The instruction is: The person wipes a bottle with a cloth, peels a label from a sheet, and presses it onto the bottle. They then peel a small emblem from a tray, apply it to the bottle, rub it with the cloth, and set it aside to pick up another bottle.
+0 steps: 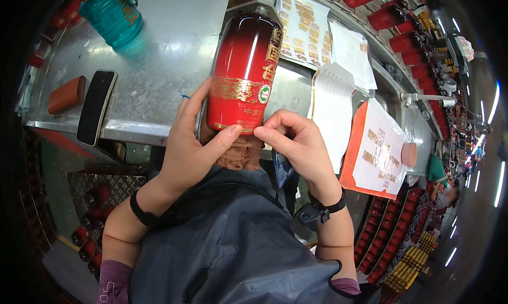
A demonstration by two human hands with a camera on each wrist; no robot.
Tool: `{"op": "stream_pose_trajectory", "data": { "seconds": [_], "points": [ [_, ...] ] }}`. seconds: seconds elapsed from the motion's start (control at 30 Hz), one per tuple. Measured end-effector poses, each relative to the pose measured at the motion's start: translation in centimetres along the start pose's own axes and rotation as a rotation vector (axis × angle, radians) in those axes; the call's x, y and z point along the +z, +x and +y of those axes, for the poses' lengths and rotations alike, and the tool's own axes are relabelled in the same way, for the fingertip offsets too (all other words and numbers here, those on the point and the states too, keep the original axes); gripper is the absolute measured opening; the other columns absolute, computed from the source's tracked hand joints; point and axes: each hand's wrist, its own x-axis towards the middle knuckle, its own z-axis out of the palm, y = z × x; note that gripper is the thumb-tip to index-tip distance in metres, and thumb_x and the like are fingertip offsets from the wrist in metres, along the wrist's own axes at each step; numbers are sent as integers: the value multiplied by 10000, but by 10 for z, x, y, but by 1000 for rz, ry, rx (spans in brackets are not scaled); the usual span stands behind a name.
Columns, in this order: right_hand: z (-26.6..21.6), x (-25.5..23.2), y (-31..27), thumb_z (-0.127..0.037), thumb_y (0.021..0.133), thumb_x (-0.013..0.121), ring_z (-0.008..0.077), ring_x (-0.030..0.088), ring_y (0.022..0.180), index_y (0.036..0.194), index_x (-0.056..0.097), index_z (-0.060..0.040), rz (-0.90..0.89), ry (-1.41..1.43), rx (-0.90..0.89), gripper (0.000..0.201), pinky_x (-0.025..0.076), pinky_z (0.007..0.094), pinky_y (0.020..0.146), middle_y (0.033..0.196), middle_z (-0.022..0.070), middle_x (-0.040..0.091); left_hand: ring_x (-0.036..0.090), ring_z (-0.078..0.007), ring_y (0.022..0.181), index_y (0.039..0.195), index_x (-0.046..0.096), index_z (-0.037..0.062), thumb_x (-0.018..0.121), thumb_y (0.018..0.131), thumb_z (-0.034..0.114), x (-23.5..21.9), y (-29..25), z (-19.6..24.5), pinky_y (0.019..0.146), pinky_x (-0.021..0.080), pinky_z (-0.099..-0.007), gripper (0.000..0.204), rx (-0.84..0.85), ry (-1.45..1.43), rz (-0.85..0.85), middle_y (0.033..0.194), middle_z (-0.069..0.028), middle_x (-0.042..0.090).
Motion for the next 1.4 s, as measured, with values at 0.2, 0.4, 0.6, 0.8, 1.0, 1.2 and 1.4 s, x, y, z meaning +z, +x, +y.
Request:
{"op": "stream_pose_trajectory", "data": {
  "seconds": [0.2, 0.4, 0.6, 0.8, 1.0, 1.2, 1.4],
  "points": [
    [0, 3, 1, -146, 922, 725, 8, 451, 687, 840, 648, -31, 10, 27, 24, 161, 366, 189, 638, 731, -72, 555, 472, -214, 945, 1444, 407, -60, 725, 896, 241, -4, -2, -5, 876, 399, -326, 701, -113, -164, -24, 1002, -96, 506],
    [3, 1, 2, -147, 918, 728, 10, 460, 696, 844, 650, -30, -2, 45, 40, 160, 375, 187, 651, 743, -69, 564, 454, -175, 906, 1447, 423, -53, 698, 923, 223, -4, -1, -13, 861, 387, -297, 652, -47, -225, -19, 945, -56, 485],
    [2, 3, 3, -149, 916, 730, 12, 467, 700, 847, 654, -35, 0, 59, 44, 154, 379, 187, 655, 752, -66, 572, 463, -181, 921, 1451, 420, -50, 696, 924, 215, -7, -2, -13, 878, 390, -301, 652, -68, -202, -49, 964, -64, 498],
    [4, 2, 3, -149, 918, 730, 11, 469, 712, 841, 649, -40, -9, 85, 40, 156, 383, 189, 661, 773, -68, 575, 492, -219, 1014, 1467, 392, -51, 732, 891, 235, -5, -2, -15, 946, 391, -319, 728, -46, -230, -41, 1066, -113, 528],
    [3, 3, 4, -144, 920, 728, 10, 474, 723, 838, 645, -41, -16, 106, 40, 155, 386, 190, 672, 780, -71, 575, 481, -222, 1005, 1477, 368, -53, 764, 855, 249, -6, -2, -9, 918, 401, -320, 797, -69, -144, -53, 1073, -122, 514],
    [4, 3, 4, -141, 922, 724, 10, 477, 723, 841, 646, -43, -16, 92, 40, 149, 389, 191, 672, 780, -70, 577, 473, -213, 977, 1477, 369, -53, 764, 853, 256, -9, -1, -8, 885, 407, -317, 800, -120, -135, -92, 1050, -112, 503],
    [4, 3, 3, -144, 921, 725, 10, 472, 718, 846, 644, -42, -10, 78, 46, 150, 381, 190, 666, 773, -70, 576, 497, -274, 1111, 1459, 405, -37, 782, 812, 286, -13, -1, 0, 971, 400, -346, 815, 81, 25, -24, 1228, -164, 538]
  ]
}}
